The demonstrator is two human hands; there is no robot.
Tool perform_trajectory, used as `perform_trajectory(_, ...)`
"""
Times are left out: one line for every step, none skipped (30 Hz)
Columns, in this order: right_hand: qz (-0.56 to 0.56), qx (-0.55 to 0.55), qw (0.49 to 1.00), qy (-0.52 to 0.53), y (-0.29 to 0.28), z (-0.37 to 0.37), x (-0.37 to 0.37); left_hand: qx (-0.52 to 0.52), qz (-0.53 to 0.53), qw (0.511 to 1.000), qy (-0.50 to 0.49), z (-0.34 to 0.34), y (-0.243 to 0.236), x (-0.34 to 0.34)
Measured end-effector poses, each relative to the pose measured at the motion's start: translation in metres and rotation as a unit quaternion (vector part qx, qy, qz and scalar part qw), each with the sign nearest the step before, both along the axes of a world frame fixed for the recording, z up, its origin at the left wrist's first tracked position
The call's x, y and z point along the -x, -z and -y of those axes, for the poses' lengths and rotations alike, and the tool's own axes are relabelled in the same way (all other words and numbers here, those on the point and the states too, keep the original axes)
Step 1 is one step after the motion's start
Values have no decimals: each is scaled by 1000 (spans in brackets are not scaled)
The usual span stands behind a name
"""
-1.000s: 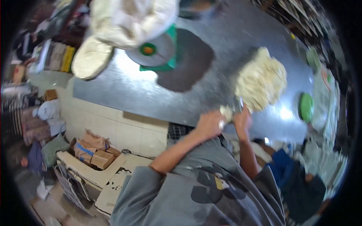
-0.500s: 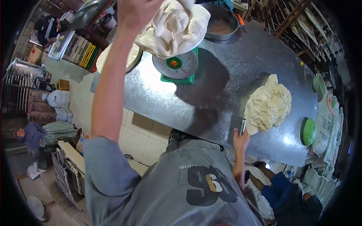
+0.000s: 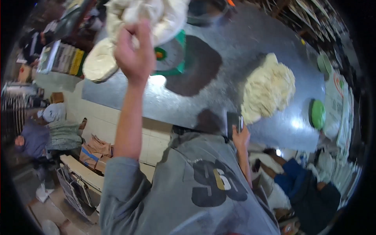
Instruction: Cutting and weighing portions of bread dough on a metal preparation table in a bakery.
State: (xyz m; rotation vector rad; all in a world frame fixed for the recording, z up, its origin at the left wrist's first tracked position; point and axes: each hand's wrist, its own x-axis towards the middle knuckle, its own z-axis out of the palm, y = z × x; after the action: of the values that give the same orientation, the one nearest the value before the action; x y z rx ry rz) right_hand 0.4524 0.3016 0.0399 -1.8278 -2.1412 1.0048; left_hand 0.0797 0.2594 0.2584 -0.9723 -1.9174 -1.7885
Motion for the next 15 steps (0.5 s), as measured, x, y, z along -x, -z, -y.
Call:
perform_trajectory(12,-7,1000,-4,-3,-1,-3,39,131,988,71,4,37,-31)
perform_trajectory(19,-18,1000,-17,-8,-5,-6,32,109,988,101,-1,92,-61)
perform_trajectory(25,-20,999,-14,-9,-10,-16,152,95,977,118,-2,139,-95)
perform_trajectory(25,-34,999,5,-14,-11,-25,243,156,941,178,-5,194,-131)
perform_trajectory(23,-46,998,24,-17,-11,-33,317,258,867,286,-15,213,-170)
perform_trajectory(14,-40,998,53,-19,-14,-43,284,162,889,321,-17,246,-209)
perform_trajectory(5,-31,997,74,-23,-21,-52,303,121,896,302,-19,284,-246)
perform_trajectory(14,-42,996,80,-35,-25,-58,353,96,858,360,-22,285,-266)
perform_trajectory(-44,-70,993,81,-23,-31,-79,327,42,859,391,-29,288,-280)
perform_trajectory(-98,-100,987,83,-23,-37,-88,328,10,871,367,-41,289,-298)
perform_trajectory(-67,-105,987,102,-24,-40,-98,329,-22,881,340,-53,291,-311)
perform_trajectory(-46,-110,989,85,-27,-48,-101,334,-17,885,323,-63,291,-314)
perform_trajectory(-66,-107,987,97,-24,-52,-108,384,24,860,336,-75,286,-317)
perform_trajectory(-87,-102,985,106,-21,-56,-110,432,65,831,344,-83,285,-319)
perform_trajectory(-88,-100,986,100,-25,-56,-105,433,67,833,338,-86,291,-325)
